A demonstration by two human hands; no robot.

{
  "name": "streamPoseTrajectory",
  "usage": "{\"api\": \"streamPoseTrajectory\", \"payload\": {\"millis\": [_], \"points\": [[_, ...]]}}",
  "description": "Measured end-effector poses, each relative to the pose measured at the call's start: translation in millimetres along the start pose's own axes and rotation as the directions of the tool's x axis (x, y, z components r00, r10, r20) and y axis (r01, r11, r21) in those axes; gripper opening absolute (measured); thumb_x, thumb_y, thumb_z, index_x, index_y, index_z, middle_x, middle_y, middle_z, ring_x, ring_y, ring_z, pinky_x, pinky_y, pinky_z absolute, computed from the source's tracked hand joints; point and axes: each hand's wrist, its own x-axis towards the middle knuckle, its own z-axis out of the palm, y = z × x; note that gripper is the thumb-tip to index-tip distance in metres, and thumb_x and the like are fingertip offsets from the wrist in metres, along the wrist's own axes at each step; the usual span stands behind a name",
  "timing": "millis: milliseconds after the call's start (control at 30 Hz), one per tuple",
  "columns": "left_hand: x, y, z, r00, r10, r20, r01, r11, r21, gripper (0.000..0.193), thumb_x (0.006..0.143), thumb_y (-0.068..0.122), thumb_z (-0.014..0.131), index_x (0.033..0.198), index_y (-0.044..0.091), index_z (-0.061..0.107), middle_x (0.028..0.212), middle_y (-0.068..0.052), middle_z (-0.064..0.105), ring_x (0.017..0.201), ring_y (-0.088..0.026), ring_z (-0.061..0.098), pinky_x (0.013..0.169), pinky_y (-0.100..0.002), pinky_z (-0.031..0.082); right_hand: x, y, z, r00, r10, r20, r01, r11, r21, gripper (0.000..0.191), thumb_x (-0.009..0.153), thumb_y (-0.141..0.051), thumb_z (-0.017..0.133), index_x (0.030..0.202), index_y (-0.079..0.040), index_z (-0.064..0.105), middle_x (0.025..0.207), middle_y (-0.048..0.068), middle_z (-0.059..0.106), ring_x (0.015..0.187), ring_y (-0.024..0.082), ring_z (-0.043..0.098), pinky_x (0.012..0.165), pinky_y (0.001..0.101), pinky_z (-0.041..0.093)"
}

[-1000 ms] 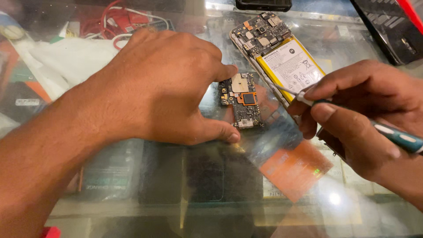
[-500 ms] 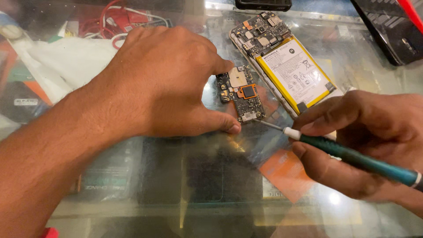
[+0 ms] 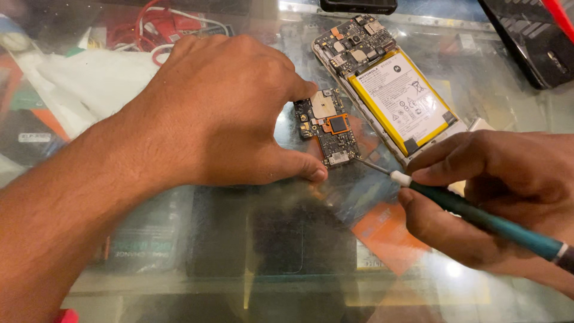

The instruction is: The person holds a small circuit board with one hand and uses a precision screwdriver with the other to probe and adjust components on the board. The person repeatedly repositions the board and continues to work on different areas of the circuit board throughout the clip.

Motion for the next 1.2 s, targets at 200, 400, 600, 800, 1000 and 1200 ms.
{"api": "streamPoseTrajectory", "payload": {"millis": [200, 400, 600, 800, 1000, 1200], "points": [[0.6, 0.2, -0.1, 1.0, 0.002, 0.007, -0.002, 1.0, 0.03, 0.08, 0.06, 0.071, 0.087, 0.116, 0.015, 0.079, 0.09, -0.015, 0.075, 0.083, -0.042, 0.069, 0.072, -0.058, 0.051, -2.0, 1.9, 3.0, 1.0, 0.008, -0.03, -0.007, 1.0, 0.025, 0.019, 0.08, 0.0, 0.082, 0.091, -0.001, 0.067, 0.09, 0.011, 0.07, 0.074, 0.01, 0.073, 0.063, 0.0225, 0.058], [0.1, 0.2, -0.3, 1.0, -0.011, 0.019, 0.011, 1.0, 0.019, 0.08, 0.06, 0.071, 0.086, 0.116, 0.015, 0.078, 0.09, -0.014, 0.075, 0.083, -0.041, 0.07, 0.073, -0.057, 0.051, -0.1, -0.7, 3.1, 0.999, 0.039, -0.003, -0.039, 0.999, 0.002, 0.02, 0.079, 0.001, 0.082, 0.091, 0.0, 0.067, 0.089, 0.012, 0.071, 0.072, 0.009, 0.073, 0.061, 0.0219, 0.056], [0.2, -0.2, 0.0, 0.999, -0.028, 0.024, 0.027, 0.999, 0.016, 0.081, 0.058, 0.072, 0.086, 0.116, 0.016, 0.079, 0.091, -0.013, 0.075, 0.083, -0.041, 0.069, 0.071, -0.058, 0.051, -1.1, 0.6, 1.7, 0.997, 0.072, -0.014, -0.073, 0.993, -0.092, 0.02, 0.079, -0.001, 0.085, 0.089, 0.0, 0.068, 0.091, 0.012, 0.072, 0.07, 0.011, 0.069, 0.054, 0.0212, 0.053], [0.0, 0.4, -0.6, 0.999, -0.024, 0.027, 0.023, 0.999, 0.025, 0.079, 0.059, 0.072, 0.087, 0.115, 0.016, 0.079, 0.09, -0.013, 0.075, 0.083, -0.041, 0.069, 0.07, -0.058, 0.051, -0.8, 0.5, 1.4, 0.999, 0.052, -0.011, -0.053, 0.995, -0.083, 0.018, 0.082, -0.002, 0.084, 0.09, 0.0, 0.068, 0.092, 0.013, 0.072, 0.073, 0.011, 0.07, 0.057, 0.0211, 0.055], [-0.3, 0.4, -1.1, 1.0, -0.02, 0.021, 0.02, 1.0, 0.023, 0.08, 0.06, 0.071, 0.088, 0.116, 0.015, 0.079, 0.089, -0.014, 0.075, 0.084, -0.04, 0.07, 0.07, -0.057, 0.052, 15.2, -16.3, 4.7, 0.991, 0.13, -0.027, -0.122, 0.973, 0.194, 0.014, 0.087, 0.004, 0.069, 0.098, 0.001, 0.059, 0.097, 0.017, 0.074, 0.087, 0.014, 0.075, 0.078, 0.0258, 0.06], [-3.4, -0.5, -3.7, 0.972, 0.122, -0.2, -0.131, 0.991, -0.031, 0.068, 0.059, 0.055, 0.092, 0.107, 0.008, 0.079, 0.094, -0.012, 0.074, 0.085, -0.038, 0.07, 0.068, -0.053, 0.053, 17.0, 1.9, 6.9, 0.987, 0.163, -0.006, -0.155, 0.949, 0.276, 0.02, 0.088, 0.002, 0.066, 0.107, 0.002, 0.063, 0.1, 0.016, 0.077, 0.086, 0.015, 0.075, 0.081, 0.0293, 0.063]]}}
